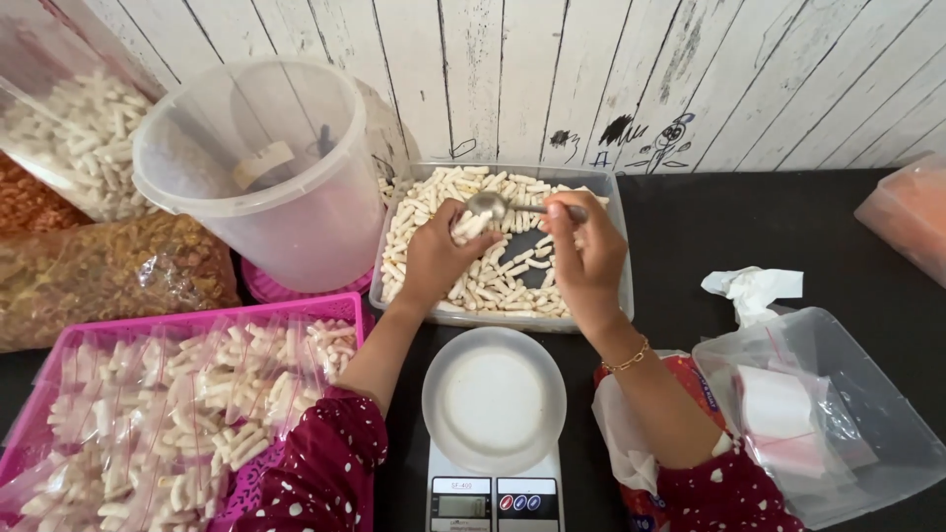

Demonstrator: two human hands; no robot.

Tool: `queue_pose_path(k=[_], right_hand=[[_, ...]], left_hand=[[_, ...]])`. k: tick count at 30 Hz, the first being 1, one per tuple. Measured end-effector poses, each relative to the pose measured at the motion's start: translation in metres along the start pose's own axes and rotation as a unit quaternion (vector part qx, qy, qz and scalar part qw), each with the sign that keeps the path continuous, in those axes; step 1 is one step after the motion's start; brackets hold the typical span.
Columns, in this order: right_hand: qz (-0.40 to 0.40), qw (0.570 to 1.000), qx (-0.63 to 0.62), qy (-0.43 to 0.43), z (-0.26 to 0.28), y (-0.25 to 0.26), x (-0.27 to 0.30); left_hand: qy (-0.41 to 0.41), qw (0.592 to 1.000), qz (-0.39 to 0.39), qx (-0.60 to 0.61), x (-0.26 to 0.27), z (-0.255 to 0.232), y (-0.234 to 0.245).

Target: Portioning and packaging small snacks into plastic bags using a spoon and a digital scale.

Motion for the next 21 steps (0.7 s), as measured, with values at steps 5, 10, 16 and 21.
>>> queue_pose_path(k=[5, 10, 16, 21], right_hand=[[0.014, 0.999, 0.007, 0.037, -0.004, -0.003, 0.003], [0.056, 0.997, 0.027, 0.048, -0.012, -0.008, 0.005], [0.012, 0.997, 0.018, 0.074, -0.004, 0.0, 0.001], [0.043, 0.996, 0.008, 0.078, -0.005, -0.005, 0.003]], left_hand=[[-0.004, 0.999, -0.024, 0.036, -0.007, -0.012, 0.0], [-0.004, 0.998, -0.022, 0.053, -0.007, -0.006, -0.005], [0.008, 0.997, -0.021, 0.074, -0.001, -0.007, -0.001], [0.004, 0.996, -0.025, 0.083, -0.004, -0.023, 0.006]])
Point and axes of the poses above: each hand's wrist, its own x-axis away from the middle knuckle, its own y-axis out of the back of the hand, z = x × y, the point moved 5 cm from there along -x, towards the middle knuckle, and after that the axes turned 14 degrees about -y, right-handed, at the moved point
